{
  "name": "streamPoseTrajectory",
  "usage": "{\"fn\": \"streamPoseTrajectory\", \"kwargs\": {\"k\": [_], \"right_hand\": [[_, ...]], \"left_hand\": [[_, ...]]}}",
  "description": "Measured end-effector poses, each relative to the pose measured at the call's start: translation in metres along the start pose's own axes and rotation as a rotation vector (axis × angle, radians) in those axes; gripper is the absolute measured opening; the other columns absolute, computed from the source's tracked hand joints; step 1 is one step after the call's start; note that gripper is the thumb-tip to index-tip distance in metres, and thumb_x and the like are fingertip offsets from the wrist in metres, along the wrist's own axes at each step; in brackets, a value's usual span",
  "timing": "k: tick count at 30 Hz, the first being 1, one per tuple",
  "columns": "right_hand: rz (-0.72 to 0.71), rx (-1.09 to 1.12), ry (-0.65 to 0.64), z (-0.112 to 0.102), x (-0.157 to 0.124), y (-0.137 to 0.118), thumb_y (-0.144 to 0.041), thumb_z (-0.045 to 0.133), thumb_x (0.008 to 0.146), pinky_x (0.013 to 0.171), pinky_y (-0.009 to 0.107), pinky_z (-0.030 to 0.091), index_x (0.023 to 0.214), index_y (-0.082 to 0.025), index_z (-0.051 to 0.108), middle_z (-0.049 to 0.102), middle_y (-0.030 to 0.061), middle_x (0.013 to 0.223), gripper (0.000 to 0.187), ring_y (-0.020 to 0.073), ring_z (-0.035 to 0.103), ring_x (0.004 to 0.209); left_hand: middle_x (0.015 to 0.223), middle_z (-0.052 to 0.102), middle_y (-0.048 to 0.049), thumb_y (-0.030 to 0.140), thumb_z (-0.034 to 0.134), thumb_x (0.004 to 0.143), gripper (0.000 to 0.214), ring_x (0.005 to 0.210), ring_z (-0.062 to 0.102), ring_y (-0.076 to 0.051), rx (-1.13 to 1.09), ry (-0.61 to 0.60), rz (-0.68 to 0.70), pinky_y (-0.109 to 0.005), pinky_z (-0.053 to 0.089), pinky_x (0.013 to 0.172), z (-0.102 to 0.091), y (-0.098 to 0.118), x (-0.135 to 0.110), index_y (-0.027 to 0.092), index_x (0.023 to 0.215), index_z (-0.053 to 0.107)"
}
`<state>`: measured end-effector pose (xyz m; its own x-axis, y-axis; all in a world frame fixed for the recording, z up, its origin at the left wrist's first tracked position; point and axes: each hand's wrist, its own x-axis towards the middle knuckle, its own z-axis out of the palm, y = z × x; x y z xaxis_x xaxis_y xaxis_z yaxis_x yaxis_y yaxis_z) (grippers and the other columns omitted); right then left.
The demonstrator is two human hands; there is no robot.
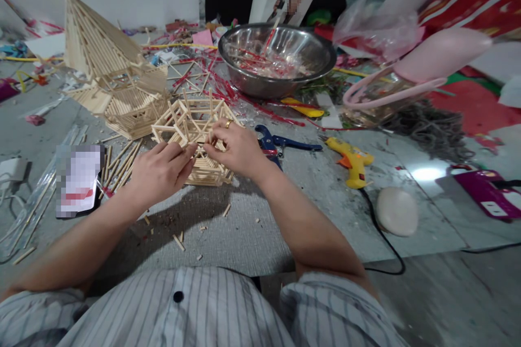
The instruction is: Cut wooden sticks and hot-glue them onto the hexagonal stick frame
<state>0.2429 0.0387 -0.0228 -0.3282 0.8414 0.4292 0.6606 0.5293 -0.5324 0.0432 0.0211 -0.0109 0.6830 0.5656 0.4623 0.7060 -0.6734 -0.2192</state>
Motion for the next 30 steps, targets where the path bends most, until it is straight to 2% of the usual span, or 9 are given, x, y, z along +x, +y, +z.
{"fn": "streamPoseTrajectory", "kwargs": {"k": [4,11,15,22,26,30], "right_hand": [[-0.012,-0.014,0.008,0.0022,-0.0001,0.0034,-0.042,0.053,0.086,0.056,0.025,0.035,0.077,-0.018,0.060,0.063,0.0046,0.088,0.026,0.0090,0.042,0.058],[-0.066,-0.004,-0.002,0.0002,0.0004,0.0069,-0.060,0.047,0.087,0.057,0.026,0.036,0.078,-0.016,0.061,0.062,0.0069,0.090,0.047,0.0090,0.042,0.057],[-0.079,-0.023,-0.022,-0.0013,0.0001,0.0069,-0.060,0.047,0.087,0.057,0.027,0.036,0.079,-0.017,0.061,0.063,0.0073,0.094,0.046,0.0087,0.041,0.057],[-0.068,-0.013,0.069,0.0061,-0.0006,0.0067,-0.055,0.048,0.088,0.055,0.026,0.036,0.074,-0.017,0.060,0.063,0.0064,0.086,0.042,0.0083,0.040,0.055],[-0.063,0.001,0.079,0.0068,0.0000,0.0067,-0.054,0.050,0.086,0.055,0.027,0.036,0.074,-0.017,0.060,0.064,0.0061,0.085,0.040,0.0086,0.042,0.055],[-0.061,0.005,0.082,0.0062,0.0000,0.0057,-0.052,0.052,0.086,0.055,0.027,0.037,0.074,-0.017,0.061,0.064,0.0061,0.086,0.038,0.0085,0.042,0.055]], "left_hand": [[0.075,0.065,-0.0062,0.030,0.041,0.095,0.033,0.071,0.059,-0.019,0.002,-0.029,-0.004,-0.027,0.035,0.049,0.0000,0.0002,0.0002,0.016,0.112,0.065],[0.079,0.065,-0.0070,0.030,0.039,0.095,0.035,0.074,0.060,-0.021,-0.003,-0.120,-0.051,-0.028,0.039,0.051,-0.0029,0.0015,0.0002,0.016,0.114,0.065],[0.080,0.064,-0.0079,0.030,0.038,0.096,0.035,0.076,0.061,-0.021,-0.016,-0.151,-0.071,-0.029,0.040,0.051,-0.0042,0.0028,0.0017,0.016,0.115,0.064],[0.081,0.065,-0.0081,0.029,0.039,0.095,0.035,0.077,0.062,-0.023,-0.006,-0.144,-0.077,-0.030,0.042,0.050,-0.0053,0.0039,0.0017,0.017,0.118,0.063],[0.080,0.065,-0.0078,0.029,0.037,0.096,0.037,0.076,0.063,-0.023,0.008,-0.128,-0.065,-0.030,0.043,0.051,-0.0043,0.0045,0.0012,0.017,0.119,0.063],[0.081,0.066,-0.0086,0.029,0.037,0.096,0.037,0.079,0.063,-0.023,0.010,-0.166,-0.081,-0.030,0.043,0.052,-0.0054,0.0050,0.0022,0.017,0.121,0.062]]}}
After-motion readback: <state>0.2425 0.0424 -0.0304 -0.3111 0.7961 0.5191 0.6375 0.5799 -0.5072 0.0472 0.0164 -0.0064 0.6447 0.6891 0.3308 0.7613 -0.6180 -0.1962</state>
